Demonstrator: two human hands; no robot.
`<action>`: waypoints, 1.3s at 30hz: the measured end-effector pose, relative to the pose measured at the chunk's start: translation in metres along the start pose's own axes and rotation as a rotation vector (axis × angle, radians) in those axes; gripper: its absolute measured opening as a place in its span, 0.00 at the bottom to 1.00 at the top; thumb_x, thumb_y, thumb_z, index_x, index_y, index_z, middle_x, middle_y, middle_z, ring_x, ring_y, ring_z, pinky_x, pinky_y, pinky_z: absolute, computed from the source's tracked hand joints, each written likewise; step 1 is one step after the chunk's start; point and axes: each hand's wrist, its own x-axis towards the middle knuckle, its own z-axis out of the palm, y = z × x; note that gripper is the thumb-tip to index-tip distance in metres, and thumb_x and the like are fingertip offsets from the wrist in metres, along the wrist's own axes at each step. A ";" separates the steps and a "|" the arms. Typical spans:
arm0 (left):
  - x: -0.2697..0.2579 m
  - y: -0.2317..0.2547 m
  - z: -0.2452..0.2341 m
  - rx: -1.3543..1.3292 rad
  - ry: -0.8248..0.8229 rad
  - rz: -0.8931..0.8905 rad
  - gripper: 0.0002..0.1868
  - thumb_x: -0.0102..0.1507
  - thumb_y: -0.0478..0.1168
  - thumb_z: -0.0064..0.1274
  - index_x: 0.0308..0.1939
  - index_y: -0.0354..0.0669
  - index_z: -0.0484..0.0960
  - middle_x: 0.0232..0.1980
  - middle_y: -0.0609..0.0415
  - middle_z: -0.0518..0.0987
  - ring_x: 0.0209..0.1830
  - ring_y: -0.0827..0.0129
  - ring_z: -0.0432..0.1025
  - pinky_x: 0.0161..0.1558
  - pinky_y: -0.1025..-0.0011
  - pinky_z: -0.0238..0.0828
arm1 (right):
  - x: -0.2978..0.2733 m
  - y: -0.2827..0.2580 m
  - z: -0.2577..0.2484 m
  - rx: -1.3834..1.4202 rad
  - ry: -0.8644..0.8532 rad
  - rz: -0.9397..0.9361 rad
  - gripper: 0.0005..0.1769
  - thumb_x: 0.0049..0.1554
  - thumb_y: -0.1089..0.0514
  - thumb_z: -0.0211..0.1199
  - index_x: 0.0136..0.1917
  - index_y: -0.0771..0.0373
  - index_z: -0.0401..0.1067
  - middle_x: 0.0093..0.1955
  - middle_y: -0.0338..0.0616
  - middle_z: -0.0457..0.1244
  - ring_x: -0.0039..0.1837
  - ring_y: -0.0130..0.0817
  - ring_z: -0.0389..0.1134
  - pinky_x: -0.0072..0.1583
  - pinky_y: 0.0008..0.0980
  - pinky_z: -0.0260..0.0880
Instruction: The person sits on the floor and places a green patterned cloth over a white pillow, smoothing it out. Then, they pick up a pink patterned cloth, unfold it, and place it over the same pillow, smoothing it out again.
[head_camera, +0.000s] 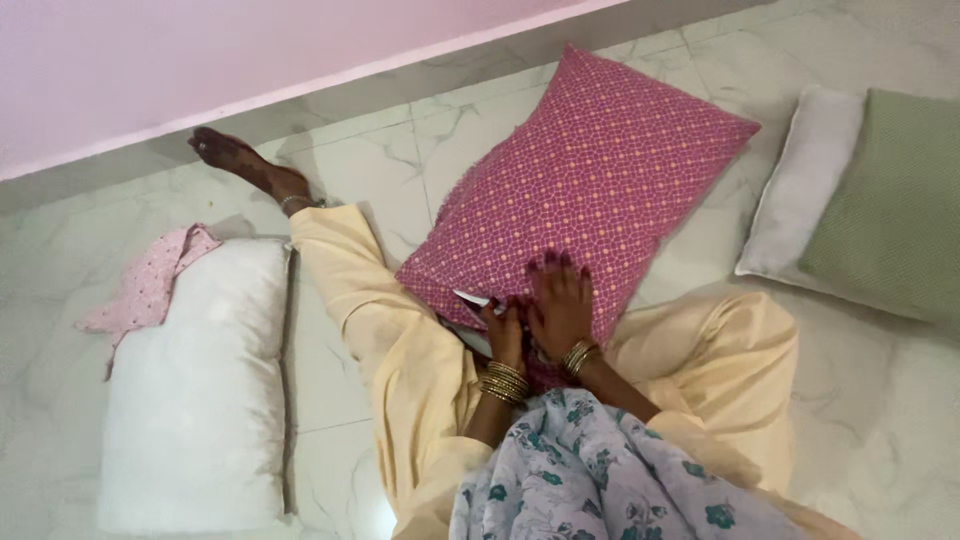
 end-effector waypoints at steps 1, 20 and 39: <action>0.003 -0.003 -0.009 -0.052 -0.007 0.007 0.31 0.67 0.42 0.53 0.72 0.36 0.63 0.65 0.45 0.74 0.61 0.59 0.69 0.61 0.64 0.67 | -0.015 -0.010 -0.001 -0.045 -0.048 -0.071 0.36 0.58 0.43 0.53 0.77 0.56 0.60 0.80 0.57 0.51 0.82 0.57 0.45 0.78 0.64 0.34; 0.015 -0.001 -0.012 -0.374 -0.166 -0.015 0.32 0.66 0.33 0.56 0.73 0.41 0.63 0.61 0.53 0.77 0.53 0.72 0.74 0.53 0.73 0.74 | -0.036 0.001 -0.035 0.122 0.121 -0.150 0.27 0.52 0.57 0.61 0.66 0.54 0.71 0.69 0.50 0.63 0.70 0.52 0.61 0.70 0.53 0.58; 0.031 0.011 -0.019 -0.209 -0.190 -0.170 0.26 0.62 0.40 0.59 0.63 0.35 0.75 0.55 0.50 0.78 0.52 0.61 0.72 0.54 0.63 0.70 | -0.090 0.034 0.051 0.702 -0.041 0.163 0.29 0.53 0.60 0.64 0.68 0.66 0.68 0.61 0.60 0.68 0.60 0.53 0.72 0.61 0.44 0.72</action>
